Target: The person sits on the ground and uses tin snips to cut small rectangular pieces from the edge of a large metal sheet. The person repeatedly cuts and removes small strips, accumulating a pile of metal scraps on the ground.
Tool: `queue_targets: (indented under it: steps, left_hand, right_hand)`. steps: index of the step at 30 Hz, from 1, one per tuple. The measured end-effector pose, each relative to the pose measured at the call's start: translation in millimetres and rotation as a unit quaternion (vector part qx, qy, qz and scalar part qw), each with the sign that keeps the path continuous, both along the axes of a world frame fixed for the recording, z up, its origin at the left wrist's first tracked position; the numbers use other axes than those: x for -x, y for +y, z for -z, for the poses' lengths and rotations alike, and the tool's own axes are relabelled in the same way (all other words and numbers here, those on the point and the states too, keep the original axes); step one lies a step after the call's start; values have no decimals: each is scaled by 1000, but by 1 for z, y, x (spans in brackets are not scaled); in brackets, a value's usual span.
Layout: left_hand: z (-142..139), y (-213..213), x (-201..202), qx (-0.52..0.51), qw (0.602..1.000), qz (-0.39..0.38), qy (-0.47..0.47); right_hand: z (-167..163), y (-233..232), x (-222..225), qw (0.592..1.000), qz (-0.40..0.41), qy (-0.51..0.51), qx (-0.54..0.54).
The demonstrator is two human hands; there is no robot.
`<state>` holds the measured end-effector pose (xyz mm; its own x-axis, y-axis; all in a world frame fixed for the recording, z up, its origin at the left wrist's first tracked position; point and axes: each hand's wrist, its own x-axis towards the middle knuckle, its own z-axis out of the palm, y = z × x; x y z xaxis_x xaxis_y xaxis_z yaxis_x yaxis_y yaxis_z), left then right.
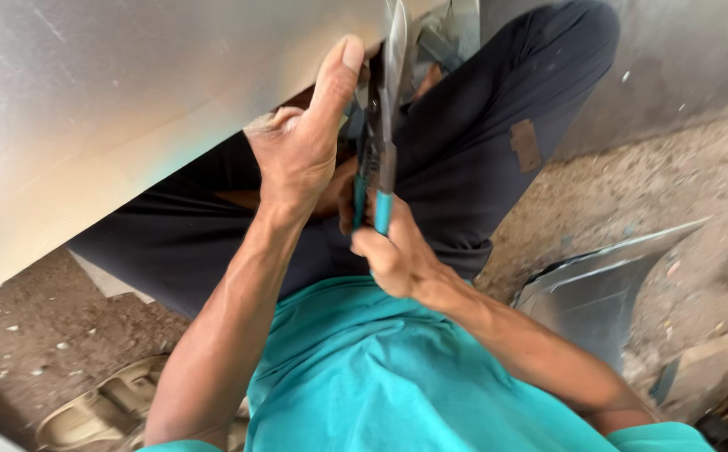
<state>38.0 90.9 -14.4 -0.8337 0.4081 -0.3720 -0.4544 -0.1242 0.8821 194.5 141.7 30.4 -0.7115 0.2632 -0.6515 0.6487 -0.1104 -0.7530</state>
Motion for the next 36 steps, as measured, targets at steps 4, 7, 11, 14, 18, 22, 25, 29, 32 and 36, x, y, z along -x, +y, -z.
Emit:
queue_targets:
  steps: [4,7,11,14,18,22,25,29,32,36]
  left_hand:
    - [13,-1,-9,7,1000,1,17]
    - [16,-5,-7,-53,998,-5,39]
    - [-2,-8,0,-107,993,-57,-5]
    - [-22,3,-2,-110,981,-143,-65]
    - [-21,23,-16,-24,982,-73,-175]
    - [18,-6,-16,-105,989,13,100]
    - [37,-70,-15,-198,977,73,-10]
    - [25,-213,12,-370,914,-154,-68]
    - [19,-344,51,-205,931,-301,-25]
    - [26,-449,76,110,907,-392,-109]
  right_hand:
    - [20,-20,3,994,52,77,-54]
    - [7,-24,26,987,119,105,-39]
    - [-19,14,22,951,-66,-51,-299]
    - [-20,76,-10,838,-189,-52,-509]
    - [-16,88,-53,926,-151,0,-347]
    - [-25,56,-54,963,-55,44,-259]
    - [-26,43,-37,965,-15,52,-257]
    - [-8,43,-17,961,-69,7,-266]
    - [3,37,-16,989,-7,96,-111]
    - [0,22,-23,969,-53,184,-159]
